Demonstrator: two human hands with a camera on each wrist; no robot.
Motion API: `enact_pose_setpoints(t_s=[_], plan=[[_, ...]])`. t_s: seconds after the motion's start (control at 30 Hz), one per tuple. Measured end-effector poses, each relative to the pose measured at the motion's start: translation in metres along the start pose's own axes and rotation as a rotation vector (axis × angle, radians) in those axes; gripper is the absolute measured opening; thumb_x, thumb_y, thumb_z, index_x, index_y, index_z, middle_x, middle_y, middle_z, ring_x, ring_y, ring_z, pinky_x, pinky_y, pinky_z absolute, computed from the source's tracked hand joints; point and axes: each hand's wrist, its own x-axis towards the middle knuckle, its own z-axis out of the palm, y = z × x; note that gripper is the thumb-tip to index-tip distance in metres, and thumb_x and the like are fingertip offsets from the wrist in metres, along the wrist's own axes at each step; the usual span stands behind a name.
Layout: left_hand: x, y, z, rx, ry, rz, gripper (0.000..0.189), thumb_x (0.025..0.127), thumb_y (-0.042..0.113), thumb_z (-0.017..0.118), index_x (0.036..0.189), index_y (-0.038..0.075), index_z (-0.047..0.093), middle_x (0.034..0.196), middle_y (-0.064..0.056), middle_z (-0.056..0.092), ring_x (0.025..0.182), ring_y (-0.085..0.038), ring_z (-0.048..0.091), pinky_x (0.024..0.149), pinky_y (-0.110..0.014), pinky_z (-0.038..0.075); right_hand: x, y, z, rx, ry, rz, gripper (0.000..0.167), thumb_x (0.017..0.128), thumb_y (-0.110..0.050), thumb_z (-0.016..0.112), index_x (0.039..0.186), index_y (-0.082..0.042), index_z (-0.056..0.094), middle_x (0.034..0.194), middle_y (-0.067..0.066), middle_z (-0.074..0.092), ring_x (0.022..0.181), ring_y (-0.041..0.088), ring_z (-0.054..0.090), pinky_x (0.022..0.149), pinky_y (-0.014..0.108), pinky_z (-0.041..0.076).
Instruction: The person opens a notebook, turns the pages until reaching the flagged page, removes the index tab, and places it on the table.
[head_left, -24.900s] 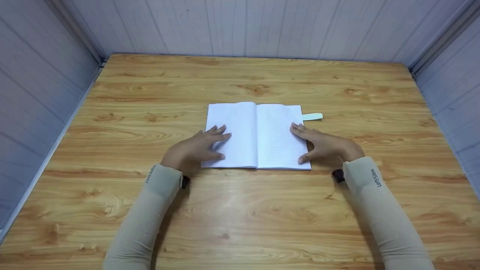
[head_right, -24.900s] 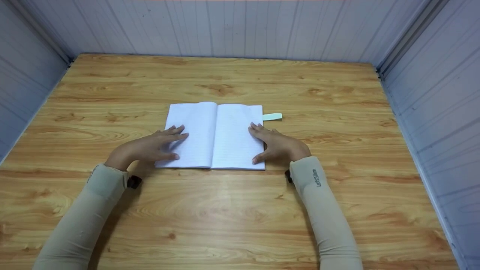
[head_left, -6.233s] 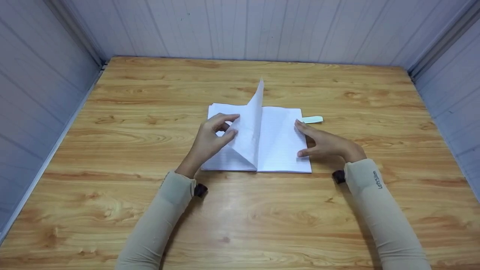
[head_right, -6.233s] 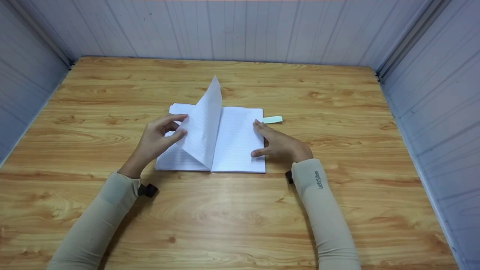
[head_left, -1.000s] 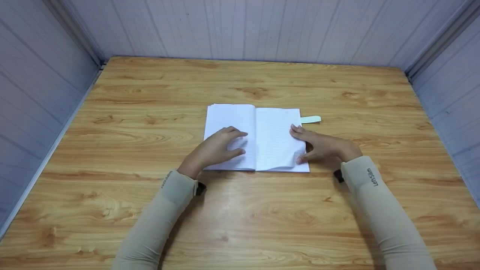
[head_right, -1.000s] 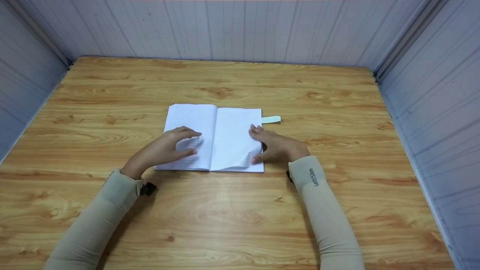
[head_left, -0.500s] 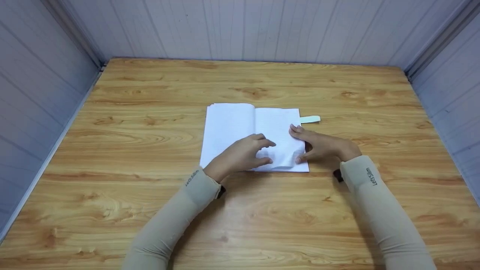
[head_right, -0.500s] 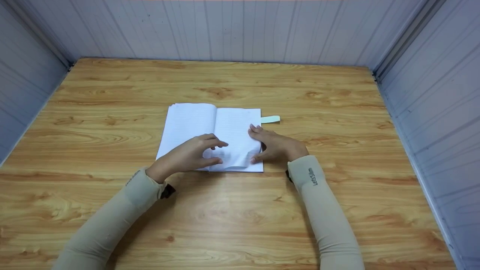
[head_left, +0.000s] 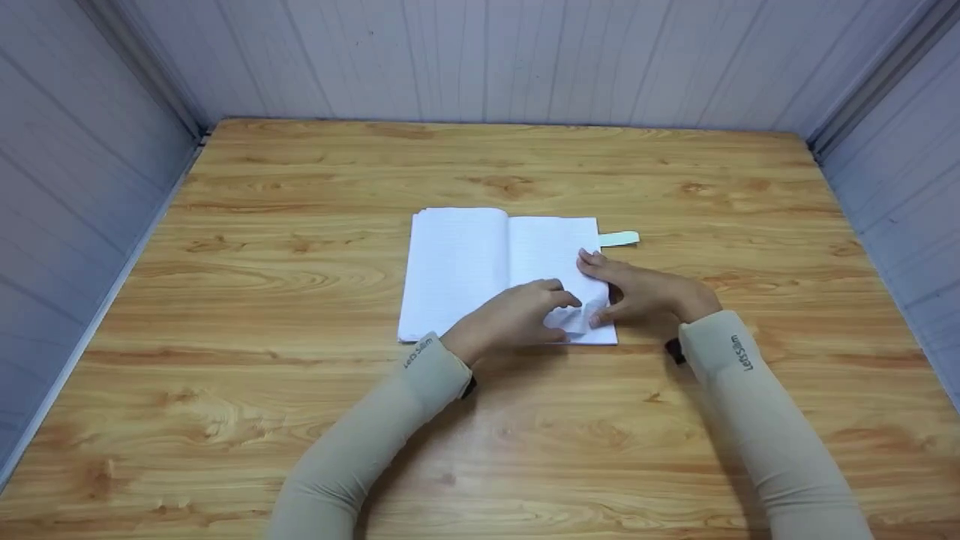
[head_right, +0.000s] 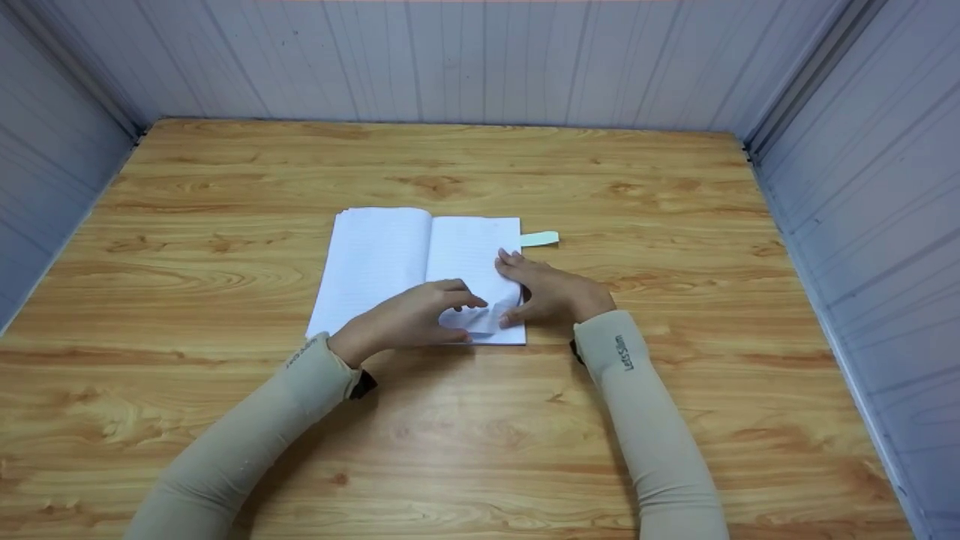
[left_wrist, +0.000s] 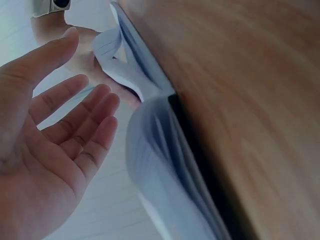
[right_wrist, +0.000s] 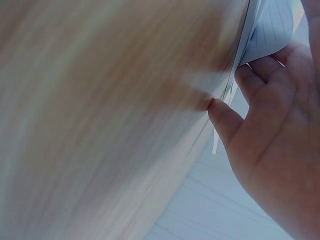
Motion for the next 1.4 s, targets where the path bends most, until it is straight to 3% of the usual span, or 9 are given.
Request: enact_pose_setpoints(t_s=[0.37,0.6,0.77,1.13,1.4], plan=[[0.0083,-0.0008,0.0031,-0.017,-0.022,0.031,0.041,0.085,0.018,0.074,0.124,0.010,0.065,0.114,-0.005,0.063,0.099,-0.014,0.059,0.090,-0.028,0.049,0.0012,0.0000,-0.0006,-0.022,-0.001,0.004,0.098,0.086,-0.046,0.068,0.154,-0.008,0.009,0.163,0.006,-0.004,0.150,0.027,-0.005,0.120,0.052,0.008],[0.0075,-0.0033,0.0005,-0.087,-0.024,0.048,0.037,0.087,0.011,0.070,0.124,0.009,0.065,0.116,-0.007,0.064,0.102,-0.017,0.063,0.089,-0.026,0.052,0.0016,0.0004,-0.0002,-0.015,-0.004,0.012,0.099,0.085,-0.048,0.067,0.155,-0.009,0.007,0.163,0.005,-0.005,0.150,0.026,-0.007,0.120,0.053,0.008],[0.0070,-0.0056,0.0005,-0.122,0.017,0.067,0.034,0.088,0.005,0.066,0.122,0.006,0.066,0.115,-0.009,0.065,0.099,-0.019,0.065,0.086,-0.025,0.053,0.0004,0.0004,-0.0004,0.002,0.001,0.029,0.100,0.085,-0.049,0.068,0.155,-0.010,0.008,0.163,0.004,-0.005,0.150,0.027,-0.007,0.120,0.053,0.008],[0.0015,-0.0087,0.0007,-0.147,0.110,0.111,0.032,0.090,0.001,0.061,0.121,0.003,0.066,0.116,-0.010,0.066,0.098,-0.019,0.066,0.085,-0.024,0.054,-0.0043,0.0010,-0.0007,0.039,0.049,-0.021,0.101,0.081,-0.042,0.074,0.153,-0.004,0.015,0.163,0.012,-0.005,0.149,0.033,-0.007,0.119,0.056,0.007],[-0.0006,-0.0090,-0.0009,-0.152,0.169,0.097,0.040,0.089,-0.004,0.057,0.128,0.003,0.060,0.122,-0.010,0.064,0.109,-0.020,0.063,0.095,-0.028,0.051,-0.0049,-0.0008,-0.0045,0.070,0.081,0.003,0.108,0.079,-0.044,0.075,0.154,-0.006,0.008,0.163,0.010,-0.005,0.149,0.031,-0.006,0.119,0.054,0.007]])
